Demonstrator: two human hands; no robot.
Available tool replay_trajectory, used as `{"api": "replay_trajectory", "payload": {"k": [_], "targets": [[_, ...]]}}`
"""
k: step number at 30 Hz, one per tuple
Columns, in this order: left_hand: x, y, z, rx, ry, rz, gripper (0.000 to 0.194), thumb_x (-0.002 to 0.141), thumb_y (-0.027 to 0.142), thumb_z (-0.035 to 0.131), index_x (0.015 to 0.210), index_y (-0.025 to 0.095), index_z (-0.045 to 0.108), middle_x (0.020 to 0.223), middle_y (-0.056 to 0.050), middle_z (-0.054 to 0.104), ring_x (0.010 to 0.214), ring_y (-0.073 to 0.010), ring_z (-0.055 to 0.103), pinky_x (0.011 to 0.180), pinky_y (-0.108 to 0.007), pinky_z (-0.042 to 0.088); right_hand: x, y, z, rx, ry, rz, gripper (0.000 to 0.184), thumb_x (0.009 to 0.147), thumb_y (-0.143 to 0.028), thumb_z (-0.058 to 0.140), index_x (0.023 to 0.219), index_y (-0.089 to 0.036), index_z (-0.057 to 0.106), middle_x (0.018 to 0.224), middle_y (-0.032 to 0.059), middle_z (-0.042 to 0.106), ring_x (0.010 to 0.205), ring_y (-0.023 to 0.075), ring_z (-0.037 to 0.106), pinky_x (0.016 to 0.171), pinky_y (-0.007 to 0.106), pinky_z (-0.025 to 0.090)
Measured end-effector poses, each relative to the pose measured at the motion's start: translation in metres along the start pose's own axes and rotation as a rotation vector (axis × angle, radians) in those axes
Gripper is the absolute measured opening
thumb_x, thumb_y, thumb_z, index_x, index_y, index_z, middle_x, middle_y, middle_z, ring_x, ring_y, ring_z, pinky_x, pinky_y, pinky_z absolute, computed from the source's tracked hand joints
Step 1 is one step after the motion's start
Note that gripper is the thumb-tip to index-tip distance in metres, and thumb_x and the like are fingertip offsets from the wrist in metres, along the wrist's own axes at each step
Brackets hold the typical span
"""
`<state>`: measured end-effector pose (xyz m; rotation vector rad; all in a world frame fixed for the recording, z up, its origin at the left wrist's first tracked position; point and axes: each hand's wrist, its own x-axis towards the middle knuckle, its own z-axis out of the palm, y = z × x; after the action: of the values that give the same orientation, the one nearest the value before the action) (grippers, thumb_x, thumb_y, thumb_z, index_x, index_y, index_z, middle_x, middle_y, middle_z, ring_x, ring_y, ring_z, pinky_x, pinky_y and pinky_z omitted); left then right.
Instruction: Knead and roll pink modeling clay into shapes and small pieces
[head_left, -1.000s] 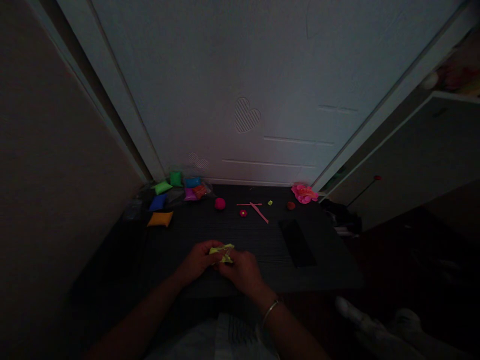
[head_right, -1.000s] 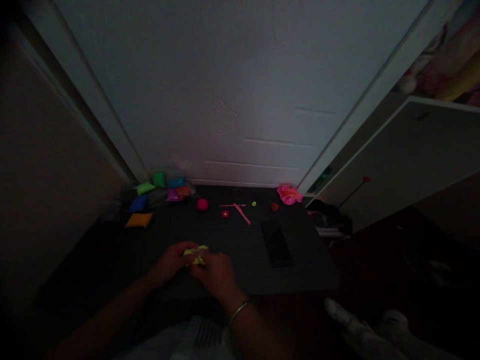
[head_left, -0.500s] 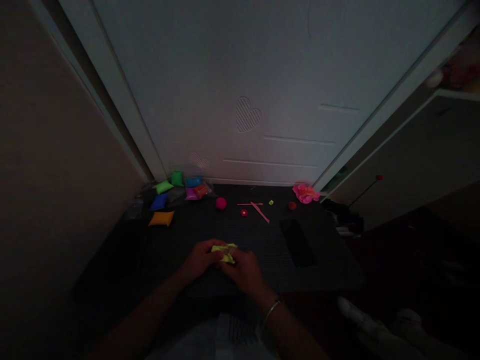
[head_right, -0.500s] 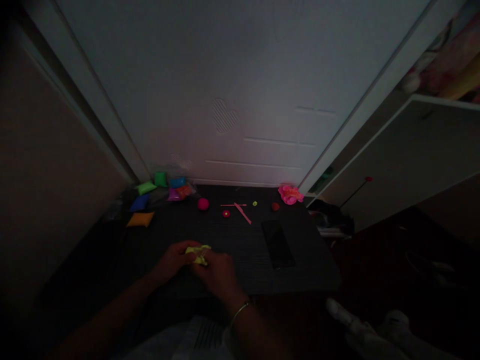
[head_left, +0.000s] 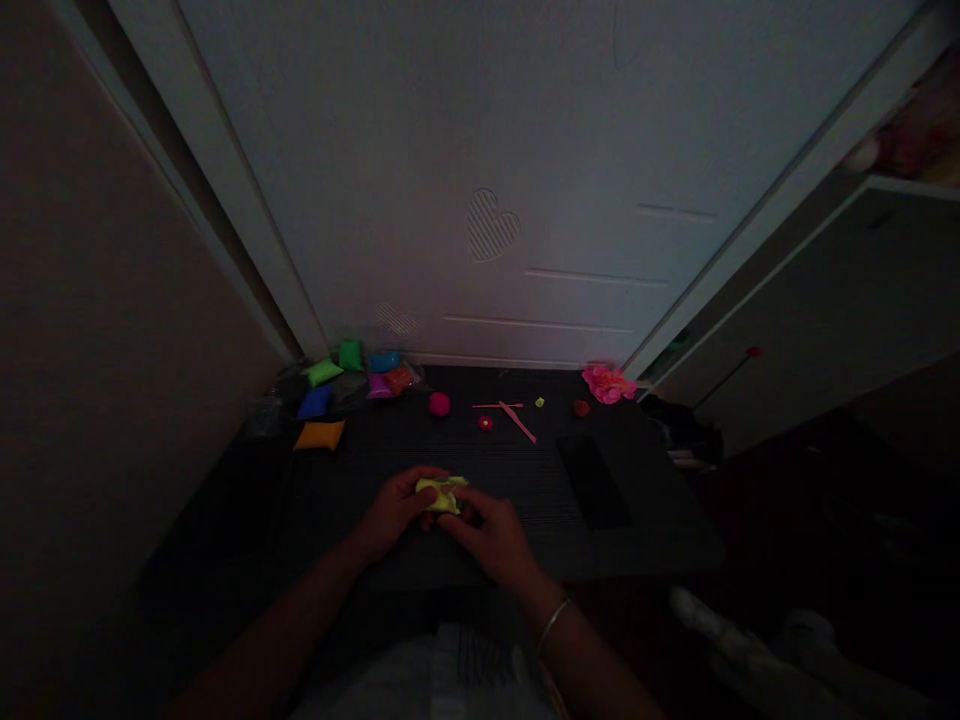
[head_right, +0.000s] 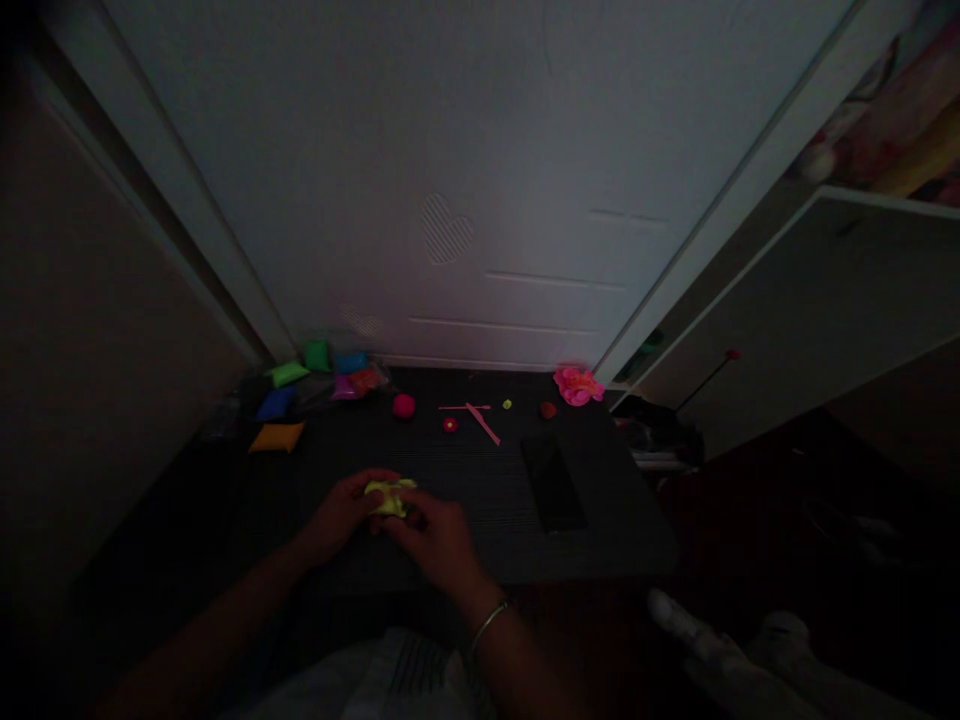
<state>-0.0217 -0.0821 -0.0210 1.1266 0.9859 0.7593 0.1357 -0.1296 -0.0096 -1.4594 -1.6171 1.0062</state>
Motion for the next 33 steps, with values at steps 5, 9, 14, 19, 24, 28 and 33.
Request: {"api": "replay_trajectory", "payload": {"k": [5, 9, 14, 19, 24, 28, 33], "targets": [[-0.0006, 0.0030, -0.0004, 0.017, -0.115, -0.051, 0.055, 0.054, 0.028, 0.072, 0.104, 0.015, 0.054, 0.080, -0.001, 0.062, 0.059, -0.0104, 0.050, 0.051, -0.021, 0.038, 0.0016, 0.0012, 0.0054, 0.070, -0.088, 0.036, 0.029, 0.077, -0.031, 0.054, 0.102, -0.022, 0.063, 0.058, -0.0039, 0.058, 0.049, 0.0076, 0.048, 0.046, 0.017, 0.033], [-0.0004, 0.0026, -0.0005, 0.064, -0.109, -0.106, 0.056, 0.054, 0.026, 0.071, 0.106, 0.015, 0.053, 0.081, -0.002, 0.062, 0.061, -0.0111, 0.050, 0.051, -0.021, 0.038, 0.0011, 0.0035, 0.0080, 0.045, -0.102, 0.070, 0.019, 0.076, -0.024, 0.052, 0.088, -0.018, 0.066, 0.056, -0.0033, 0.058, 0.049, 0.0079, 0.048, 0.044, 0.016, 0.031], [-0.0013, 0.0023, 0.0000, 0.124, -0.089, -0.127, 0.055, 0.054, 0.026, 0.070, 0.105, 0.014, 0.055, 0.071, 0.001, 0.060, 0.051, -0.0075, 0.044, 0.048, -0.021, 0.035, 0.0019, 0.0048, 0.0046, 0.021, -0.136, 0.044, 0.013, 0.074, -0.025, 0.053, 0.076, -0.016, 0.063, 0.054, -0.0040, 0.055, 0.047, 0.0074, 0.045, 0.044, 0.016, 0.030], [-0.0025, 0.0030, 0.0018, 0.127, -0.055, -0.136, 0.051, 0.052, 0.025, 0.070, 0.101, 0.015, 0.058, 0.069, 0.003, 0.060, 0.050, -0.0071, 0.044, 0.046, -0.020, 0.035, 0.0052, 0.0076, 0.0032, 0.012, -0.168, 0.005, 0.013, 0.072, -0.025, 0.054, 0.078, -0.016, 0.062, 0.059, -0.0038, 0.056, 0.051, 0.0078, 0.045, 0.046, 0.017, 0.030], [-0.0033, 0.0046, 0.0026, 0.143, -0.049, -0.131, 0.051, 0.053, 0.026, 0.070, 0.101, 0.015, 0.059, 0.068, 0.002, 0.060, 0.049, -0.0070, 0.044, 0.046, -0.020, 0.035, 0.0060, 0.0071, 0.0033, 0.028, -0.148, 0.032, 0.012, 0.070, -0.023, 0.055, 0.075, -0.016, 0.062, 0.059, -0.0038, 0.056, 0.051, 0.0079, 0.045, 0.046, 0.017, 0.030], [-0.0035, 0.0054, 0.0029, 0.166, -0.034, -0.138, 0.050, 0.053, 0.027, 0.070, 0.100, 0.014, 0.059, 0.064, 0.003, 0.060, 0.046, -0.0065, 0.042, 0.045, -0.020, 0.035, 0.0045, 0.0044, 0.0028, 0.046, -0.109, 0.041, 0.010, 0.067, -0.021, 0.056, 0.073, -0.016, 0.061, 0.057, -0.0046, 0.055, 0.050, 0.0074, 0.044, 0.046, 0.017, 0.030], [-0.0033, 0.0061, 0.0039, 0.148, -0.024, -0.120, 0.049, 0.055, 0.028, 0.069, 0.100, 0.013, 0.059, 0.063, 0.003, 0.060, 0.046, -0.0068, 0.043, 0.046, -0.020, 0.035, 0.0033, 0.0067, 0.0064, 0.062, -0.041, 0.051, 0.008, 0.067, -0.022, 0.056, 0.070, -0.016, 0.060, 0.056, -0.0050, 0.054, 0.050, 0.0068, 0.042, 0.047, 0.016, 0.031]]}}
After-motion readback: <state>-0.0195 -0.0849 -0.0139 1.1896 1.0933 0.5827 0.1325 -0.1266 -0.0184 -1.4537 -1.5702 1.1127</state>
